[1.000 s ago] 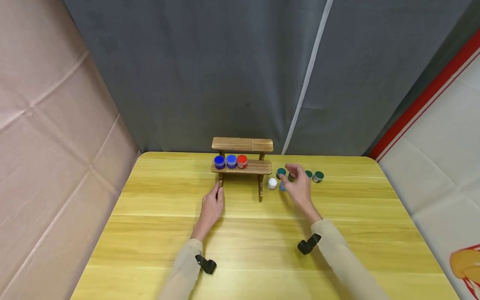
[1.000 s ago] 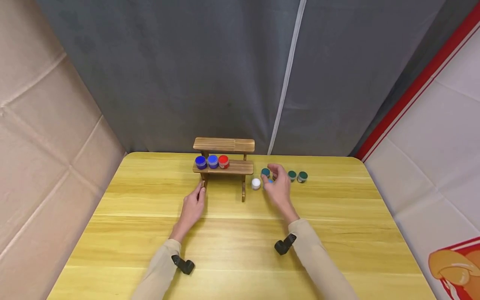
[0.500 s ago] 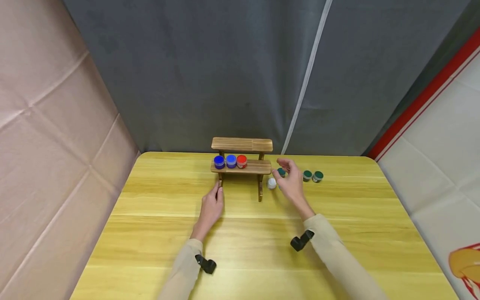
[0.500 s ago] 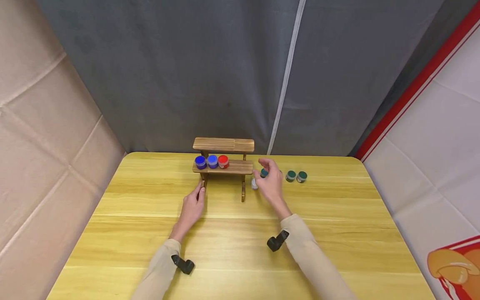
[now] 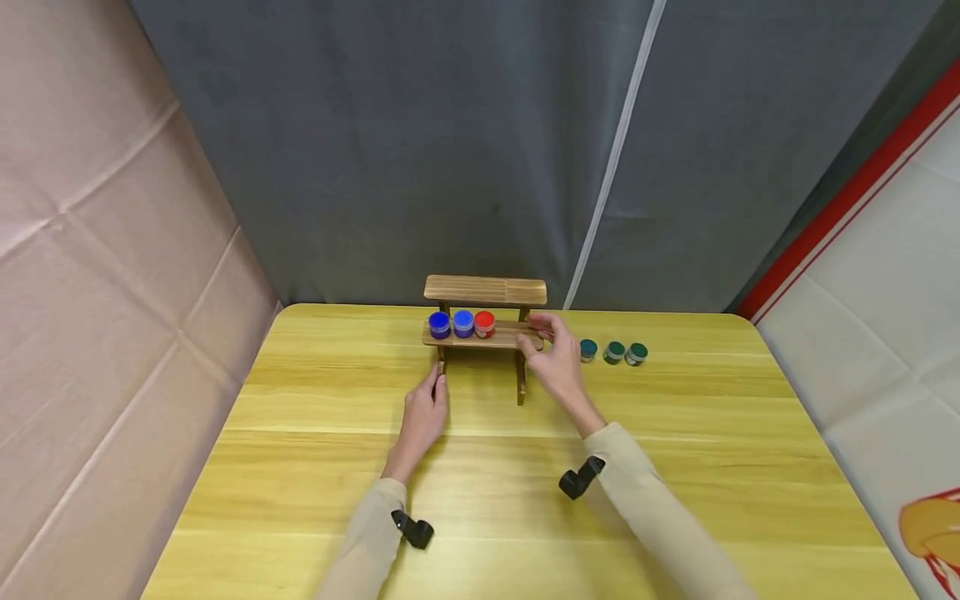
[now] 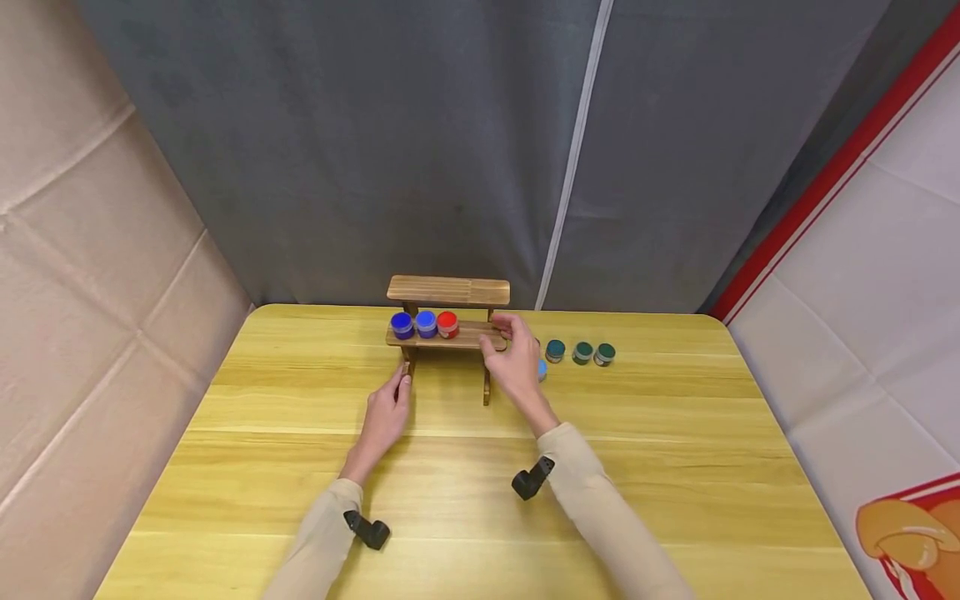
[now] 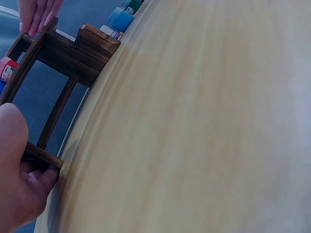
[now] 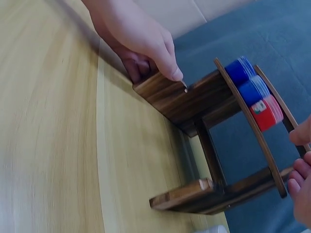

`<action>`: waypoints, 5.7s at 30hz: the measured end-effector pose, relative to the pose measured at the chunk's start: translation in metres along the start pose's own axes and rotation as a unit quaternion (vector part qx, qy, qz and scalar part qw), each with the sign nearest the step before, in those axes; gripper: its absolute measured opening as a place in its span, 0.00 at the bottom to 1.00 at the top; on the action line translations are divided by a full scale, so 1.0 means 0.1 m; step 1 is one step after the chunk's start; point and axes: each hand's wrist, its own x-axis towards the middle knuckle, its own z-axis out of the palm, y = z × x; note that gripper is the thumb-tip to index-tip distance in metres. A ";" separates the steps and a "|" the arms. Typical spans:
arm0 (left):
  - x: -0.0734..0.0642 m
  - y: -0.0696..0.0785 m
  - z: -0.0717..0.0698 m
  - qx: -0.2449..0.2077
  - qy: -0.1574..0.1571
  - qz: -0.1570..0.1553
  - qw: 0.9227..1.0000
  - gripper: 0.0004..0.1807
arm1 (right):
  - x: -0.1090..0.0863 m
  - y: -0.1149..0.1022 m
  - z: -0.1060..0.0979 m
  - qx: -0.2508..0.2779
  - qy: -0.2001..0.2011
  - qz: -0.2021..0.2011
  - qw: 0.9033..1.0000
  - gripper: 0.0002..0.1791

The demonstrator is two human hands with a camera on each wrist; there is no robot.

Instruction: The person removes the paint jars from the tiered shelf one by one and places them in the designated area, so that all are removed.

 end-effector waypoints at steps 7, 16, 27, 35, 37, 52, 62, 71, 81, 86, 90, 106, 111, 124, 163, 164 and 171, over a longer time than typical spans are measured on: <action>0.00 0.00 0.00 -0.008 -0.004 -0.008 1.000 0.27 | 0.01 -0.08 0.17 -0.001 -0.020 -0.004 1.000 0.22; 0.01 -0.01 0.03 0.007 0.012 0.007 1.000 0.27 | 0.07 -0.12 0.39 -0.024 -0.031 -0.041 0.998 0.23; 0.01 0.02 0.06 0.010 0.024 0.009 1.000 0.26 | 0.12 -0.13 0.52 -0.042 -0.037 -0.042 0.998 0.25; 0.01 0.01 0.05 0.020 0.033 0.016 0.999 0.25 | 0.12 -0.12 0.51 -0.029 -0.034 -0.041 0.998 0.23; 0.01 0.01 0.04 0.020 0.035 0.014 0.999 0.25 | 0.12 -0.10 0.51 -0.023 -0.030 -0.041 0.998 0.23; 0.02 -0.01 0.05 0.005 0.044 0.013 0.999 0.25 | 0.10 -0.07 0.38 -0.008 -0.002 -0.029 1.000 0.20; 0.01 0.02 -0.01 -0.023 0.035 -0.027 0.999 0.26 | 0.08 -0.03 0.23 -0.018 0.009 -0.011 1.000 0.21; 0.02 0.00 -0.03 -0.043 0.049 -0.049 0.997 0.25 | 0.07 0.01 0.18 -0.019 0.016 -0.008 1.000 0.21; 0.02 -0.01 0.01 -0.059 0.047 -0.047 0.996 0.24 | 0.06 0.02 0.12 -0.004 0.020 -0.011 1.000 0.21; 0.01 0.00 0.03 -0.065 0.046 -0.049 0.996 0.24 | 0.06 0.02 0.05 -0.001 0.026 -0.010 1.000 0.21; 0.00 0.01 0.02 -0.067 0.044 -0.053 0.995 0.24 | 0.06 0.02 -0.03 -0.013 0.032 -0.012 0.999 0.21; 0.02 -0.03 0.00 -0.072 0.059 -0.060 0.994 0.23 | 0.09 0.12 -0.31 -0.032 0.042 0.006 0.999 0.21; 0.03 -0.04 -0.01 -0.079 0.056 -0.059 0.994 0.24 | 0.08 0.20 -0.39 -0.028 0.045 0.006 0.999 0.21; 0.03 -0.06 0.00 -0.090 0.047 -0.050 0.994 0.25 | 0.07 0.44 -0.53 -0.033 0.061 0.028 0.997 0.23; 0.00 -0.07 -0.02 -0.086 0.054 -0.039 0.994 0.23 | -0.26 0.99 -0.80 -0.079 0.083 0.106 0.988 0.23; 0.00 -0.07 -0.02 -0.087 0.054 -0.038 0.994 0.23 | -0.27 1.00 -0.79 -0.080 0.083 0.106 0.988 0.23; 0.02 -0.08 -0.01 -0.087 0.057 -0.033 0.994 0.23 | -0.30 1.08 -0.76 -0.081 0.084 0.108 0.987 0.23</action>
